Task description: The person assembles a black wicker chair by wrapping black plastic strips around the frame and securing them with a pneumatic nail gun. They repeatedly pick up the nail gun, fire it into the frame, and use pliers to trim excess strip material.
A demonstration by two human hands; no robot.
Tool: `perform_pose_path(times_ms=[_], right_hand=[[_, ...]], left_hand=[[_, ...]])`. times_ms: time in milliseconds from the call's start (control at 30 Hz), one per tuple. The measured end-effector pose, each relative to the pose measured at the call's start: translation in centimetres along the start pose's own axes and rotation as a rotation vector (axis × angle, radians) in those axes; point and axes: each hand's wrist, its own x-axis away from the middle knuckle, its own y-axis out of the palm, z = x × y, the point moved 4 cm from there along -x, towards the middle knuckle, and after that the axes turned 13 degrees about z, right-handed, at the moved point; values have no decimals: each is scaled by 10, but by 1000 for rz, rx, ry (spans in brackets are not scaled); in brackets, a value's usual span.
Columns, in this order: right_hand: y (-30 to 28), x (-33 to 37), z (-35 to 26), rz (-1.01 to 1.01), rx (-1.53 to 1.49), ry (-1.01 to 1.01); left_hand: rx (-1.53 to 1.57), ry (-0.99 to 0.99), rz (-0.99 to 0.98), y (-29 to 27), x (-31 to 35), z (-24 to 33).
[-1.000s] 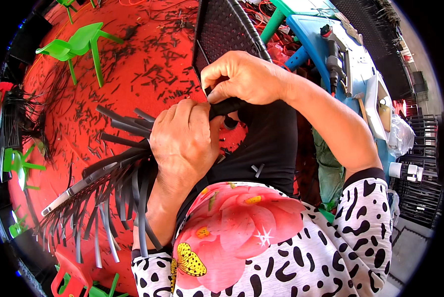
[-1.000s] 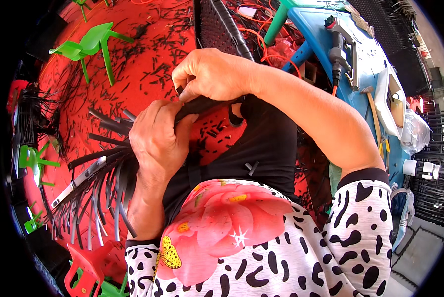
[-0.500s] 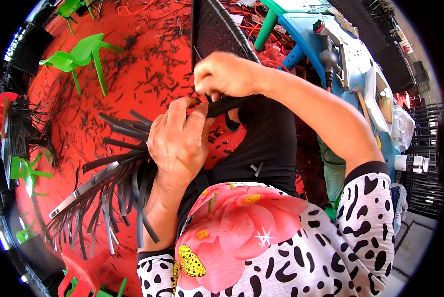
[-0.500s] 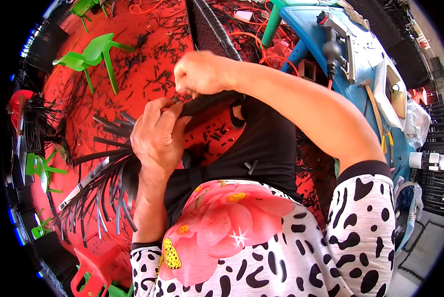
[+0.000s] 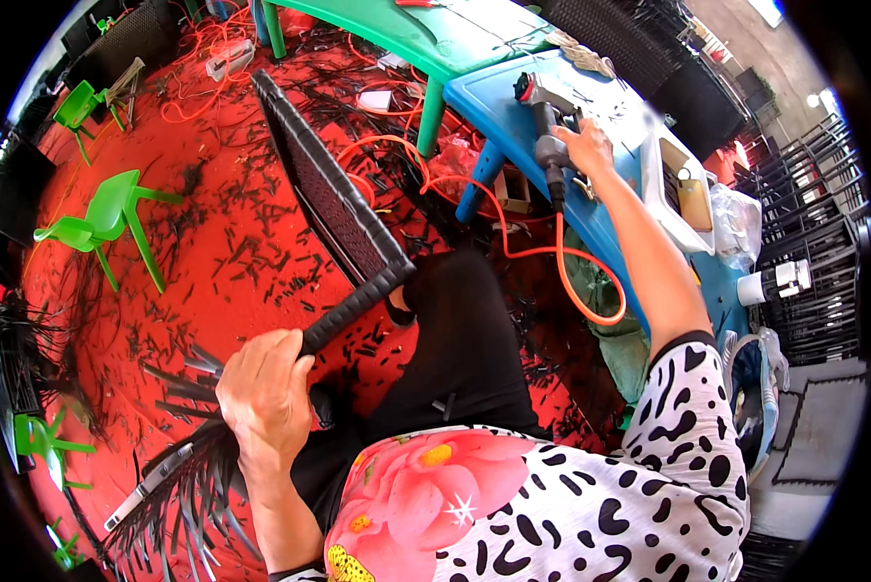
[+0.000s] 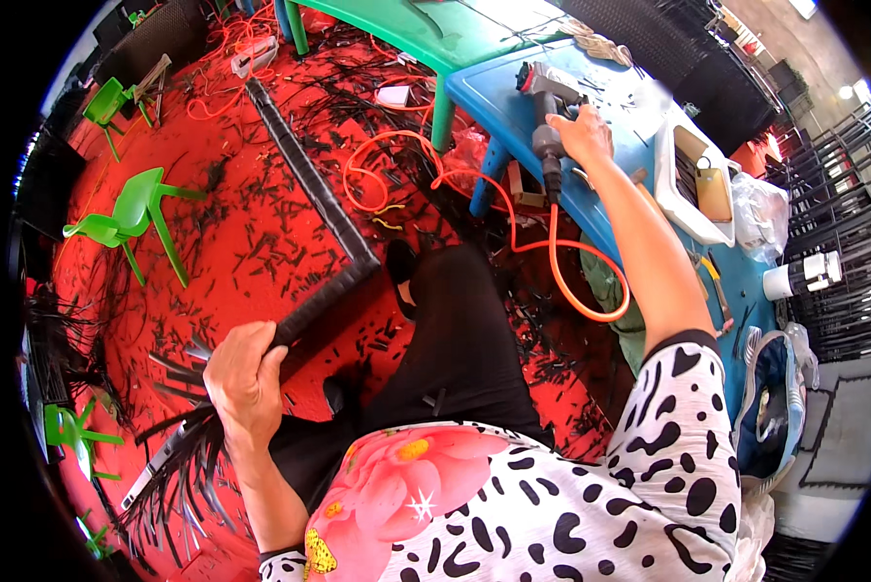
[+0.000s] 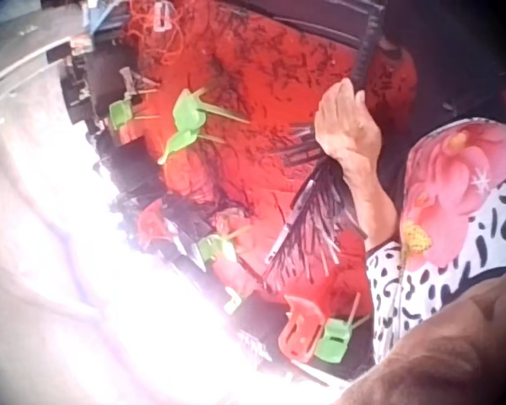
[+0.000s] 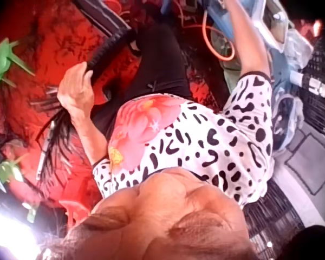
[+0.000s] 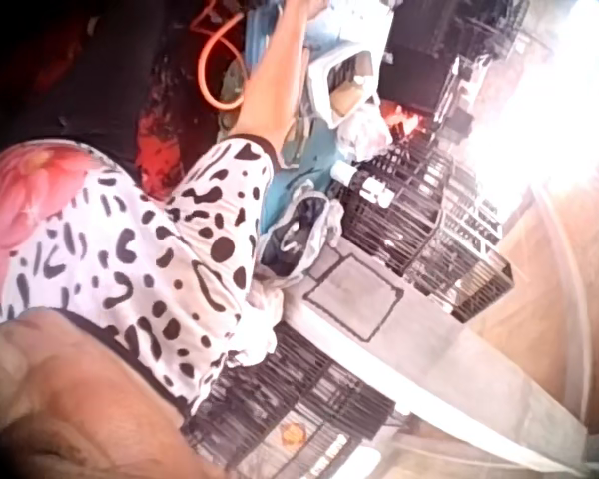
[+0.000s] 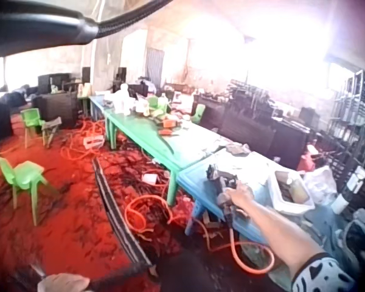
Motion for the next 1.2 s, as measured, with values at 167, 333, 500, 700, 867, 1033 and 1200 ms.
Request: perform_pose_path(times_ms=[167, 333, 500, 700, 867, 1033, 1200], right_hand=[[48, -34, -20, -187, 190, 73], [76, -44, 2, -393, 148, 49], [8, 4, -21, -264, -106, -147], [-142, 117, -88, -611, -967, 10], [-179, 201, -131, -815, -743, -61], [-206, 266, -163, -1129, -935, -19], [-213, 298, -181, -1343, -946, 72]], left_hand=[[35, -53, -16, -5, -4, -3], [3, -101, -27, -6, -7, -11], [32, -152, -12, -7, -9, -23], [-19, -78, 2, -2, -7, -28], [20, -51, 16, -3, -1, -33], [58, -14, 1, -5, 2, -31], [59, -25, -39, -5, 4, -34]])
